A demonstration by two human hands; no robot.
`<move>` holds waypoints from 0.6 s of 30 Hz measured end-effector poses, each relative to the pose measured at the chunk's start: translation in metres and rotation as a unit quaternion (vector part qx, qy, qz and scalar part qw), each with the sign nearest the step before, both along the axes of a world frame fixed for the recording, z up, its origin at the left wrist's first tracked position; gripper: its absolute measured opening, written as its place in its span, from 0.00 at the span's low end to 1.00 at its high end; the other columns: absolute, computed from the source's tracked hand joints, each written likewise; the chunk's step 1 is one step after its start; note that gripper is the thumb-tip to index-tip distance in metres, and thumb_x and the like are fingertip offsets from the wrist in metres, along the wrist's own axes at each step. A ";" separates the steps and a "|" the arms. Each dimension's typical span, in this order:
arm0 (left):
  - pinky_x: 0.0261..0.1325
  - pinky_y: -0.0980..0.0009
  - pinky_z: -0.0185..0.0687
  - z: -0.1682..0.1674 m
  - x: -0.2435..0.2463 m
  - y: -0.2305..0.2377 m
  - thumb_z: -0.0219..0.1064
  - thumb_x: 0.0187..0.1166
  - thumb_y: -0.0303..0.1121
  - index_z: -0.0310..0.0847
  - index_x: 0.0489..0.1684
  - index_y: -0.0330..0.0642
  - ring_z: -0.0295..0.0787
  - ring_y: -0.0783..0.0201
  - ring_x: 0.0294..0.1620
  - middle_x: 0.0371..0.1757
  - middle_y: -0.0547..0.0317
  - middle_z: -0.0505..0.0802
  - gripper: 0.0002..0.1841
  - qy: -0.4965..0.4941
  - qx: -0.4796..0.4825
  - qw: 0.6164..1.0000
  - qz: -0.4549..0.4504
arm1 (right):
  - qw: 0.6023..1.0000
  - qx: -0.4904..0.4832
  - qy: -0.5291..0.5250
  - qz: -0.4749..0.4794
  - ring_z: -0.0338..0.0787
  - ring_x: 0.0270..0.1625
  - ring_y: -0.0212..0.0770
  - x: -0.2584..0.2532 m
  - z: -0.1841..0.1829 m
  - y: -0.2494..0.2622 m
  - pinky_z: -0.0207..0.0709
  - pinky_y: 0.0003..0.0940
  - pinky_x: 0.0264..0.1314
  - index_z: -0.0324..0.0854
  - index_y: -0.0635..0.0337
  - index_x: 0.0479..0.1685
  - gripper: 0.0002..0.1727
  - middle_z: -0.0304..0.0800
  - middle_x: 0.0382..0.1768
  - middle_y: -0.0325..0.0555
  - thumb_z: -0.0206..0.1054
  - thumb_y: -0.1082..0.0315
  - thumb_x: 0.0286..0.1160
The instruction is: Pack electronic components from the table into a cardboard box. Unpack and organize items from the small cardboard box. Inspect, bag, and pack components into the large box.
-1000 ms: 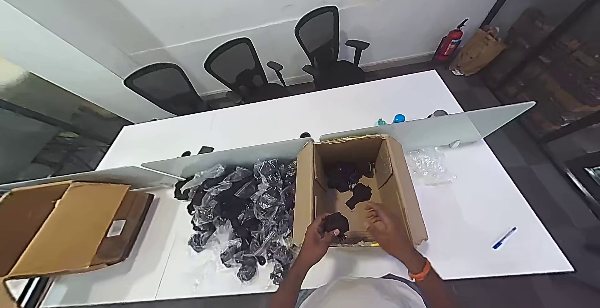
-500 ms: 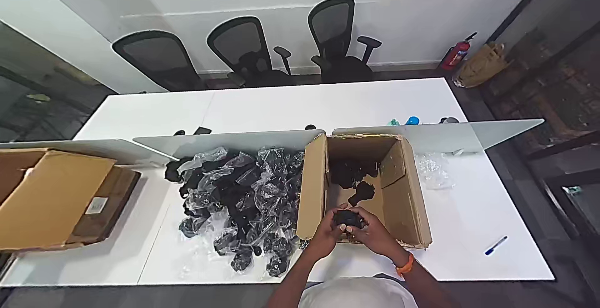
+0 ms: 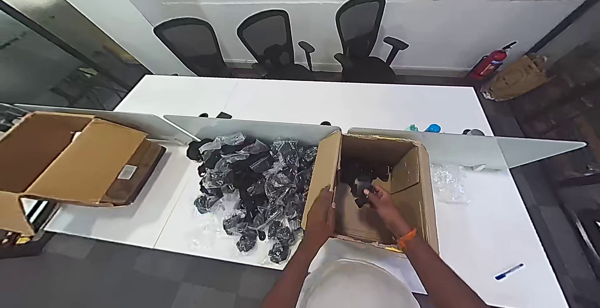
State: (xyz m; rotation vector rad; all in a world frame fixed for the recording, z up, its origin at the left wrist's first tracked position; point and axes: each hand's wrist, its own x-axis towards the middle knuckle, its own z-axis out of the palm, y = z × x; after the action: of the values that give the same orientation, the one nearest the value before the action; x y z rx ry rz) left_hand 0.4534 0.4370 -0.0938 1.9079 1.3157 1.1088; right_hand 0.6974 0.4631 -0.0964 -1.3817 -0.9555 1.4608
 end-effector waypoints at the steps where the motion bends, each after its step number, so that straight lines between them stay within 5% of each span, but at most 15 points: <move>1: 0.88 0.51 0.67 -0.006 -0.002 0.002 0.54 0.88 0.34 0.79 0.74 0.31 0.71 0.48 0.86 0.82 0.40 0.78 0.21 0.025 0.007 1.000 0.007 | 0.999 -0.033 -0.011 -0.017 0.92 0.41 0.42 0.004 -0.002 0.016 0.88 0.37 0.41 0.74 0.66 0.73 0.22 0.89 0.48 0.54 0.63 0.63 0.86; 5: 0.90 0.49 0.60 -0.027 0.006 0.001 0.51 0.83 0.28 0.77 0.78 0.37 0.61 0.49 0.91 0.88 0.46 0.72 0.24 0.042 -0.055 0.997 -0.014 | 0.985 -0.138 -0.103 -0.001 0.91 0.42 0.44 0.008 -0.025 0.081 0.88 0.38 0.39 0.67 0.60 0.79 0.26 0.85 0.55 0.55 0.62 0.58 0.88; 11: 0.90 0.50 0.61 -0.029 0.005 0.003 0.52 0.76 0.21 0.79 0.77 0.40 0.61 0.52 0.92 0.90 0.49 0.70 0.27 0.042 -0.079 0.996 -0.011 | 0.954 -0.198 -0.211 0.075 0.90 0.47 0.49 -0.009 -0.104 0.131 0.86 0.46 0.49 0.64 0.63 0.82 0.32 0.84 0.59 0.60 0.65 0.57 0.84; 18: 0.88 0.50 0.64 -0.033 0.007 0.001 0.52 0.76 0.22 0.83 0.71 0.42 0.65 0.52 0.90 0.88 0.49 0.73 0.25 0.049 -0.063 0.997 0.006 | 0.955 -0.215 -0.205 0.022 0.93 0.41 0.50 -0.037 -0.147 0.145 0.89 0.46 0.44 0.63 0.67 0.79 0.32 0.87 0.53 0.62 0.67 0.57 0.83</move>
State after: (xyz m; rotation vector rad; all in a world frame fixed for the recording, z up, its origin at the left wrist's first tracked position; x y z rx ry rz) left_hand 0.4608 0.4383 -0.1271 1.8843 1.4172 0.9256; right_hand 0.6608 0.6078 -0.2433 -2.0543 -0.9556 1.5015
